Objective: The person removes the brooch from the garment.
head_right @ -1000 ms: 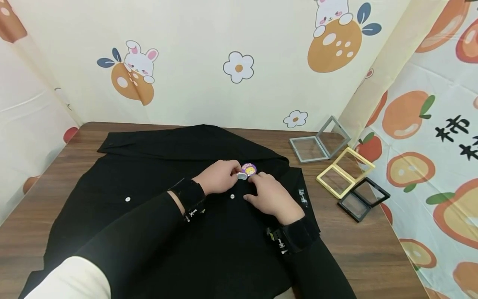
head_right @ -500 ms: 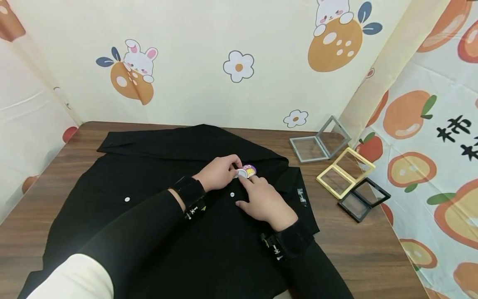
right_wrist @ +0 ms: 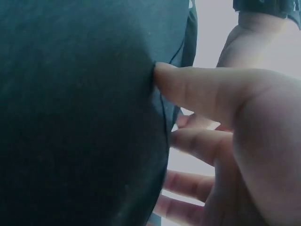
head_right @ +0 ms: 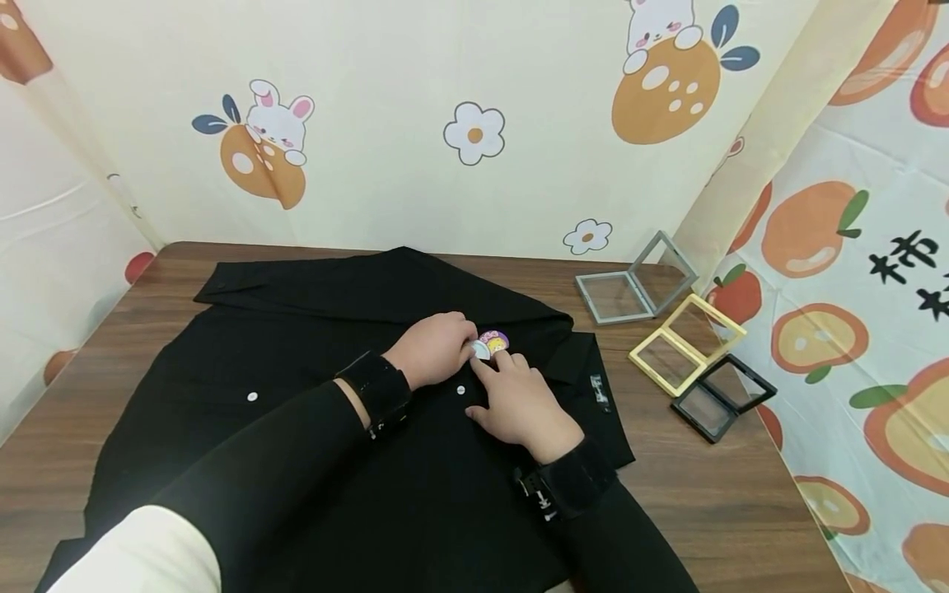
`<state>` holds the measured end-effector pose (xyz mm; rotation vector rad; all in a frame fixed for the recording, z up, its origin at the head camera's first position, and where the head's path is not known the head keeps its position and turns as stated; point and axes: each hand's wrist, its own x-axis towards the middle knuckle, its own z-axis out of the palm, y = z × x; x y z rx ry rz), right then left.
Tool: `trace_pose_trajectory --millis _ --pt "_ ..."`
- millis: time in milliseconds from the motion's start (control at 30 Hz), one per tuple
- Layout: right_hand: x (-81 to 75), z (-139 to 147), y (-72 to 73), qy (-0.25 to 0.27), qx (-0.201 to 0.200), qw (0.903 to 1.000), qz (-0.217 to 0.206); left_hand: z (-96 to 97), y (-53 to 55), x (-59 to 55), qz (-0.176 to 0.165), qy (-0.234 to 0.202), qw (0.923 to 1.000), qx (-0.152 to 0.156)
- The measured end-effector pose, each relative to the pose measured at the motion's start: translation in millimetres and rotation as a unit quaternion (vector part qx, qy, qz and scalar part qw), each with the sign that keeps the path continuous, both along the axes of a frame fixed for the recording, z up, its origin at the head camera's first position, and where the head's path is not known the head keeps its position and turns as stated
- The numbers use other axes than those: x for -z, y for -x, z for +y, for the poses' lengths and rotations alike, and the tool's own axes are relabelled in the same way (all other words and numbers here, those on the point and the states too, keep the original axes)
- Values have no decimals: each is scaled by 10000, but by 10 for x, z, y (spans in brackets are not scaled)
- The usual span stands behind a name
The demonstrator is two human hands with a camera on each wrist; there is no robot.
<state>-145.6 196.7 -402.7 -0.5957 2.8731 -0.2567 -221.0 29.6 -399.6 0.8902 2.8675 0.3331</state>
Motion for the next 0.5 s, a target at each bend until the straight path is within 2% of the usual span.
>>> trace_pose_trajectory --millis 133,233,333,500 --pt "-22 -17 -15 -188 -29 9998 -22 5 -85 -28 639 795 9939 415" --pt "-31 -26 -22 -240 -43 9997 -13 -17 -123 -25 811 931 9911 506" --pt "-28 -28 -24 -270 -25 9996 -45 -54 -142 -17 657 859 9931 460" --pt "-22 -31 -18 -298 9 9995 -48 -119 -146 -24 -103 689 9969 366"
